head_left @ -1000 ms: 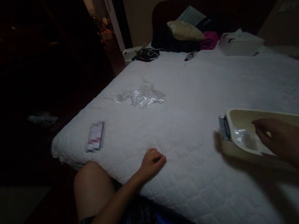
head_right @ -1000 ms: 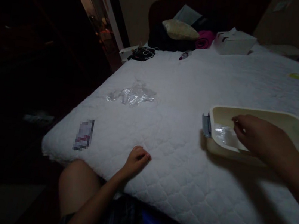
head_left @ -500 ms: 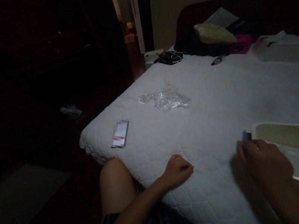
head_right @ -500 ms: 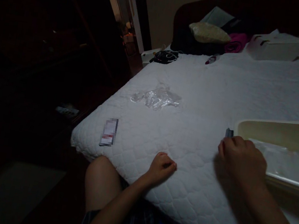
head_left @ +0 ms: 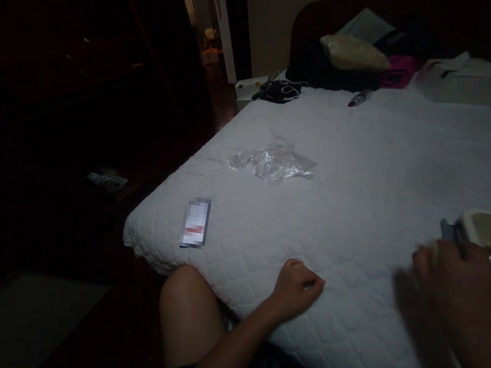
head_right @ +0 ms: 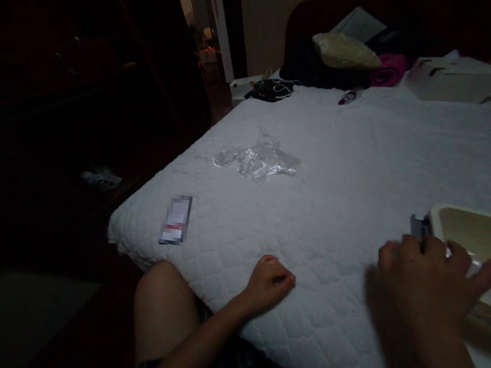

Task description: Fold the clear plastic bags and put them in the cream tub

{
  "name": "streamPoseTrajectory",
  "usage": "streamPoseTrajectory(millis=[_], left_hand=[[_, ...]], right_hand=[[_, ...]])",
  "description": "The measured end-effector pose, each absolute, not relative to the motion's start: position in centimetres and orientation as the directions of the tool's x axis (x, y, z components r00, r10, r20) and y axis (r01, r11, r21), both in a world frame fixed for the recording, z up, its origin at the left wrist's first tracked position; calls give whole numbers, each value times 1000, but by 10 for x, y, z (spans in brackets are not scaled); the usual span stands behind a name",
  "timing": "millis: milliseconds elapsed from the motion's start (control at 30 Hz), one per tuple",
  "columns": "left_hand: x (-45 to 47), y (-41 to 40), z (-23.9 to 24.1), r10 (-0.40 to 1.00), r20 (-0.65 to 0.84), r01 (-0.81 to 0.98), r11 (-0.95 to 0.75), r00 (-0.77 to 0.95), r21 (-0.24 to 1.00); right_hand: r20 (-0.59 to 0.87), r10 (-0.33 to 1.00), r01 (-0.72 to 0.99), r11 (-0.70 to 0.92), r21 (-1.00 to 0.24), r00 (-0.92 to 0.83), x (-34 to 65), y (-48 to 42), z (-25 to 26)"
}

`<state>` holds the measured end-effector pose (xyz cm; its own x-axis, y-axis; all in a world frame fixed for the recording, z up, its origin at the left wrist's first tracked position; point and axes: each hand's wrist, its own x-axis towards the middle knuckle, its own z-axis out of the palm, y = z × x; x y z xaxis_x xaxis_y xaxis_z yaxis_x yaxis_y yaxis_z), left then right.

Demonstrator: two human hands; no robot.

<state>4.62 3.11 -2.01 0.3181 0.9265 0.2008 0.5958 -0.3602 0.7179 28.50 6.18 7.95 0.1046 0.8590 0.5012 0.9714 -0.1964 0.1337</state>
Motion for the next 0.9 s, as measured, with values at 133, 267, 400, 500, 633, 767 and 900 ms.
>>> streamPoseTrajectory(millis=[133,267,400,500,633,767,900], left_hand=[[46,30,-21,926,223,573,-365,305,733],[46,30,-18,930,198,573,-350,311,742],[46,31,-15,926,192,565,-353,326,746],[46,31,-16,923,168,577,-351,347,737],[47,32,-21,919,208,575,-373,333,728],[48,33,-25,914,227,578,-390,336,717],[49,33,-27,910,212,600,-396,355,695]], right_hand=[[573,819,969,-141,204,-2,262,65,73],[482,863,981,76,180,-155,230,78,64],[304,916,964,260,53,-264,195,98,49],[227,920,941,337,-39,-321,169,111,40],[227,873,887,457,-69,-432,142,131,32],[286,814,843,537,-37,-506,119,161,23],[323,771,821,570,36,-549,95,198,18]])
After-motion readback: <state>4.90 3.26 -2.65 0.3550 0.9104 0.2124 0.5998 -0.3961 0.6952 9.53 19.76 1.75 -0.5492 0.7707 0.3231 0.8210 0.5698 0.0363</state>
